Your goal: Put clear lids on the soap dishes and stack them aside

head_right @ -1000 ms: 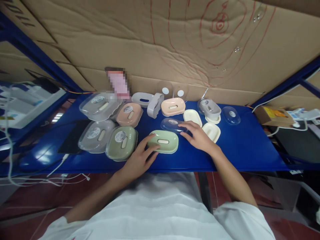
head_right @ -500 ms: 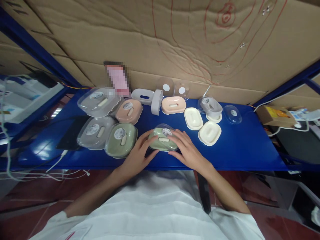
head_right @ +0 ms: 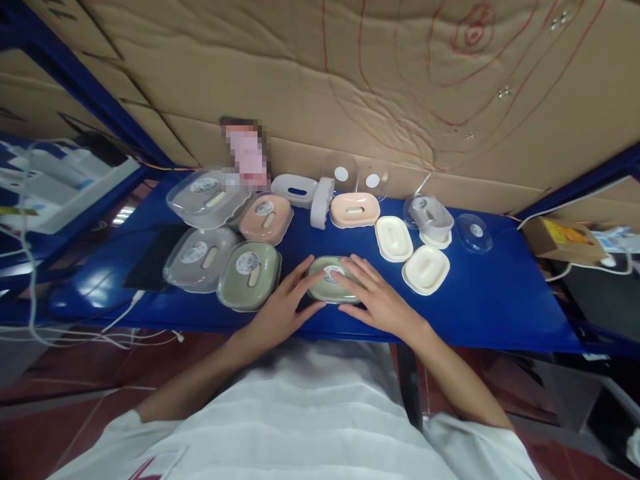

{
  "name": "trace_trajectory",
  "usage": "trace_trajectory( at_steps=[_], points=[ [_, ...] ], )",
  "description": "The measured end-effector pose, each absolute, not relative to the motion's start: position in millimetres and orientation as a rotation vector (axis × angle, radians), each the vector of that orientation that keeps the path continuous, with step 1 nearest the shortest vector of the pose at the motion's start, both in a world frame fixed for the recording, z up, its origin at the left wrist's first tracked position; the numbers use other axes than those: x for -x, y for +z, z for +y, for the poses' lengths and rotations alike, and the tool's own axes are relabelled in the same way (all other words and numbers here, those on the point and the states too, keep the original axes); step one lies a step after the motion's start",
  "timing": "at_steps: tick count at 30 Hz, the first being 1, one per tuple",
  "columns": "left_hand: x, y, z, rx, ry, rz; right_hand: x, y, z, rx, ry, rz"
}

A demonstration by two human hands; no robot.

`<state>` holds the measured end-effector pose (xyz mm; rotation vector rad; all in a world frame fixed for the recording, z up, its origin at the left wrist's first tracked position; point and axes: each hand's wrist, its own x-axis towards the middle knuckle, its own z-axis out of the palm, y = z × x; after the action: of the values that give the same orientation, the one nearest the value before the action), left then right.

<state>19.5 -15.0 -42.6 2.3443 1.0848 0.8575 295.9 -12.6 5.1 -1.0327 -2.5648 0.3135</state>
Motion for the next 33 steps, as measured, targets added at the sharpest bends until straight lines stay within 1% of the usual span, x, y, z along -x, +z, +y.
trace_trajectory(
  at_steps=[5, 11, 15, 19, 21, 24, 26, 29, 33],
  points=[
    [-19.3, -40.0, -14.6, -2.327, 0.797, 1.083, -297.5, -5.5, -18.6, 1.067, 0.197, -2.553],
    [-18.3, -36.5, -17.1, -2.337, 0.773, 1.078, -300.8, -8.1, -30.2, 0.987, 0.187, -2.550],
    [-18.8, -34.3, -24.3, -2.314, 0.860, 1.023, -304.7, -13.4, -37.2, 1.002, 0.182, -2.507],
    [-5.3, -14.0, -36.6, -2.332, 0.994, 1.077, -308.8, -17.0, -40.3, 1.001, 0.060, -2.400],
    [13.2, 1.2, -41.7, -2.347, 1.118, 1.229, -310.5, -17.3, -40.1, 1.019, 0.023, -2.323],
    [52.7, 16.6, -43.9, -2.278, 1.368, 1.668, -311.3, -17.1, -37.5, 1.136, -0.015, -2.274],
    [79.2, 17.4, -42.0, -2.137, 1.521, 1.946, -310.7, -17.5, -35.2, 1.223, -0.053, -2.269],
    [106.0, 7.9, -36.4, -1.980, 1.544, 2.214, -309.2, -18.6, -32.6, 1.288, -0.065, -2.276],
    [113.4, -8.3, -26.6, -1.933, 1.422, 2.284, -308.6, -19.9, -32.4, 1.310, -0.021, -2.322]
  ],
)
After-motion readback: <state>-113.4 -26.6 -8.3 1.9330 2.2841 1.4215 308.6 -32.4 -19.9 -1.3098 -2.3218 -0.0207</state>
